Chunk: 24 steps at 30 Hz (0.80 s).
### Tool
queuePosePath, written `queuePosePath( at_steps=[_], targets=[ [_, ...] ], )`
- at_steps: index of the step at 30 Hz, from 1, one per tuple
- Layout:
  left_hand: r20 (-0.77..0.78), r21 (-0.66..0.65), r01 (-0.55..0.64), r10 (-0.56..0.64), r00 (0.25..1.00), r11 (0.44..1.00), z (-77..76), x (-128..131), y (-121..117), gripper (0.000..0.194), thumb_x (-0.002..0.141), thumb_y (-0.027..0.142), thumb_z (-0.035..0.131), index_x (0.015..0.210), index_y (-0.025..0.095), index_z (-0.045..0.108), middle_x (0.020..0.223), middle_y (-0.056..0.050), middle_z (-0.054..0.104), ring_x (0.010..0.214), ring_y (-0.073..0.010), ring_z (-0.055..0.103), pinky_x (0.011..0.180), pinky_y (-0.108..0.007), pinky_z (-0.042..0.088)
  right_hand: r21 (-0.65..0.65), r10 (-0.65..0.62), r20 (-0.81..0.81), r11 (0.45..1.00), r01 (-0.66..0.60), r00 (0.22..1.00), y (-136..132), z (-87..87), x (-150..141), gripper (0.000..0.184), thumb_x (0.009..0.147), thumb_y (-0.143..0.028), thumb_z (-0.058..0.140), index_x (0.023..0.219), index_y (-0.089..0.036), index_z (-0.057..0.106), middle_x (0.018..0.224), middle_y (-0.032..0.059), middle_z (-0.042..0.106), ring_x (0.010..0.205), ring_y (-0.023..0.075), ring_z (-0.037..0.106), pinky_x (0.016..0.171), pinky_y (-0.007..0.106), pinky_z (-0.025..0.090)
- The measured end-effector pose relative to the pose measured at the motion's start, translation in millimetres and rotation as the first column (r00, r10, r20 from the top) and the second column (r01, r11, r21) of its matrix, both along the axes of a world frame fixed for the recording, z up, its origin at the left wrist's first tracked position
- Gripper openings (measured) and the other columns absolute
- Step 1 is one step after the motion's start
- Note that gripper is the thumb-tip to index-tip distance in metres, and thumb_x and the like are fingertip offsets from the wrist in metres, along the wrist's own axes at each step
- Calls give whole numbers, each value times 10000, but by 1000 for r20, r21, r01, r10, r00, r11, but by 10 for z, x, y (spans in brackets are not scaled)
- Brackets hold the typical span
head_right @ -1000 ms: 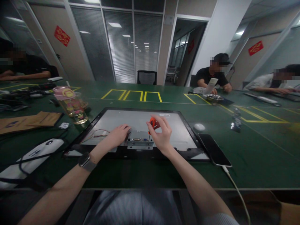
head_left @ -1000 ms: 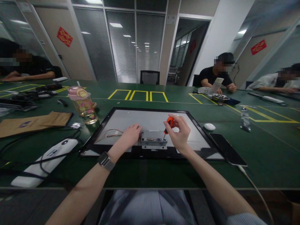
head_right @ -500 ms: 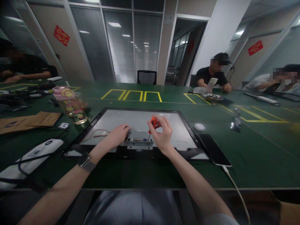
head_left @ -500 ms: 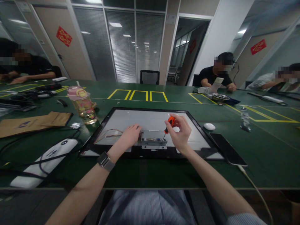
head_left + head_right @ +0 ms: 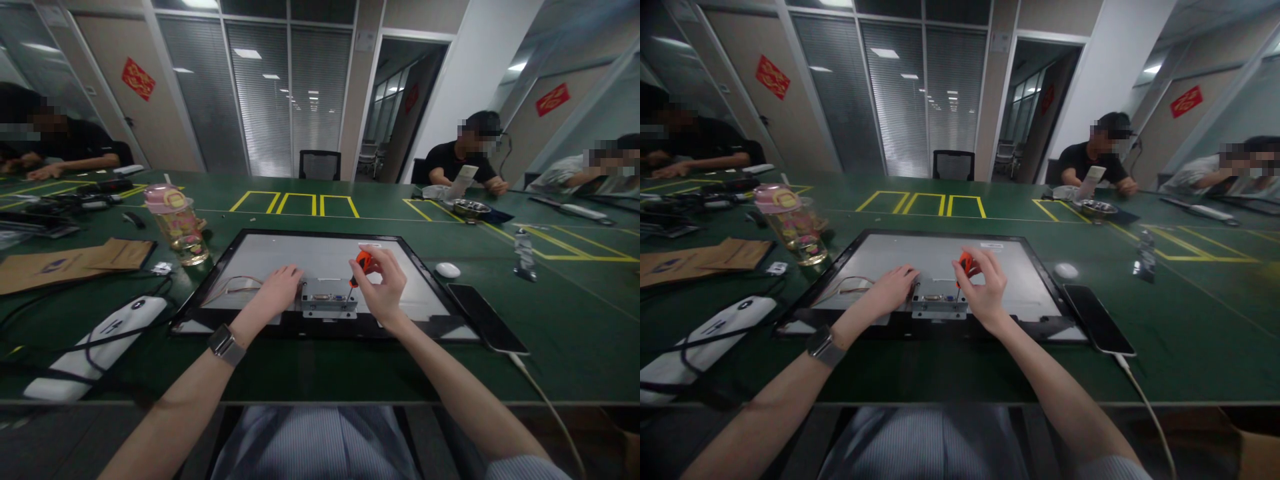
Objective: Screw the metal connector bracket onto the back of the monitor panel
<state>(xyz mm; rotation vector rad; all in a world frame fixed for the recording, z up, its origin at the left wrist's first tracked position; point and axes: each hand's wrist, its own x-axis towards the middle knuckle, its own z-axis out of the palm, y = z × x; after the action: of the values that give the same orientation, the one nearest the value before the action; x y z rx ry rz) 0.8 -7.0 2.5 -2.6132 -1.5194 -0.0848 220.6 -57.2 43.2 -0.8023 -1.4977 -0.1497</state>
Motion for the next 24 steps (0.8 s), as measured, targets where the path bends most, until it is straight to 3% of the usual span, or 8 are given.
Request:
queuePosePath(
  at_steps=[14,24],
  targets=[
    [-2,7,-2,2,1000,1000,-9,-1,3,351,905,93,382,1210,164,540,1205,-141,572,1064,-247,580,891,-373,454,3,-13,18,1000,12,1000,10,-8,4,234,854,-204,634,1082,-257,632,825,11,598,633,132,571,516,264,552],
    [-1,0,0,0,1000,1000,20,7,-21,363,904,90,372,1225,160,526,1212,-139,568,1068,-247,577,897,-383,459,-24,71,31,997,-71,997,4,-42,1,249,847,-178,607,1086,-247,627,869,27,630,703,150,593,586,288,552]
  ],
)
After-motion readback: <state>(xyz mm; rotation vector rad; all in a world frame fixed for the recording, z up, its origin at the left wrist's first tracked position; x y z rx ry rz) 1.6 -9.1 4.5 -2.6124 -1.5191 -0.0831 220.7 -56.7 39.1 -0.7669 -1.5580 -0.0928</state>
